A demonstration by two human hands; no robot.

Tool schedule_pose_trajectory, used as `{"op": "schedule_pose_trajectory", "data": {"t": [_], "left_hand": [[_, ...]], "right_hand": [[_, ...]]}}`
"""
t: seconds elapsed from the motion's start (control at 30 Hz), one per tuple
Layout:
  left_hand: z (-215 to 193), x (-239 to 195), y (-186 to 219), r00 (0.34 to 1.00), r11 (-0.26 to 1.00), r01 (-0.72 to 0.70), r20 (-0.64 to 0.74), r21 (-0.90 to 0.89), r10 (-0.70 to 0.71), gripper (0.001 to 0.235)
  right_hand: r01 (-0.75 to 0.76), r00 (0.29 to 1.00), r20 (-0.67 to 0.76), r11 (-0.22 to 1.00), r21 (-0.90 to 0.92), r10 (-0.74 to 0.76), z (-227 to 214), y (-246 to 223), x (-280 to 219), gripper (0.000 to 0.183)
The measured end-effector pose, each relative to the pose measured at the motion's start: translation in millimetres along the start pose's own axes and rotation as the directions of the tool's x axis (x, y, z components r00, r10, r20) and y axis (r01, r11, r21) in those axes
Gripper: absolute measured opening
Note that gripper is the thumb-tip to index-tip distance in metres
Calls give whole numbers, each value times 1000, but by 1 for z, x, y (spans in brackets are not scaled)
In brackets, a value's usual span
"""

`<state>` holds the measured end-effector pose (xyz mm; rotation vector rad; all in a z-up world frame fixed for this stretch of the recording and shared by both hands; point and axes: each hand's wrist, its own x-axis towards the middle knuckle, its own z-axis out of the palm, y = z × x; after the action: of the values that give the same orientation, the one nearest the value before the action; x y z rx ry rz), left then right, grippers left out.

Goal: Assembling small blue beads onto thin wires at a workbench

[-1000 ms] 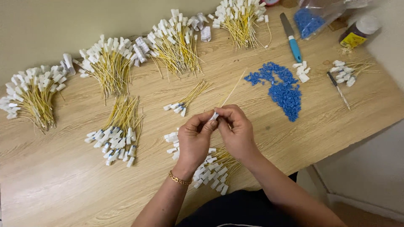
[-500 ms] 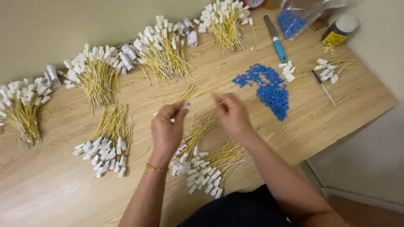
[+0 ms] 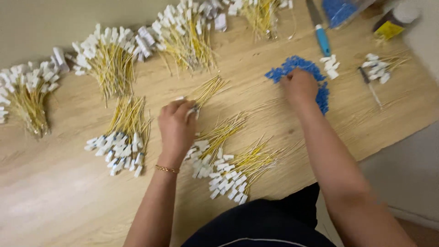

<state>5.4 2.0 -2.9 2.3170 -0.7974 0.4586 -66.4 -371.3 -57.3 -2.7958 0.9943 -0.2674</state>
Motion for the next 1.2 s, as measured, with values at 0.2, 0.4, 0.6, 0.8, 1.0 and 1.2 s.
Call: {"op": "schedule_pose_trajectory", "data": {"t": [0.2,0.4,0.6,0.8,1.0,1.2], "left_hand": [[-12,-28,25,929,981,141,360,-132,-85,16],[-45,-33,59,849,997,-66,523,-34,74,25],[-20,-57,60,823,980,-194,552,51,134,35],[6,-72,68,820,945,-311,531,100,214,16],[12,-77,80,857,927,-343,453,149,245,11],[-20,-52,87,836,999,-23,548,-42,42,14]], "right_hand": [[32,999,10,999,-29,-32,2,0,4,26],[107,994,26,993,-56,-106,10,11,16,17],[90,979,185,996,-1,-88,-13,-1,9,20],[110,990,106,986,-127,-97,32,26,28,23],[31,998,51,996,80,-35,-17,-17,-4,38],[118,992,42,993,-26,-116,-4,0,5,27]]}}
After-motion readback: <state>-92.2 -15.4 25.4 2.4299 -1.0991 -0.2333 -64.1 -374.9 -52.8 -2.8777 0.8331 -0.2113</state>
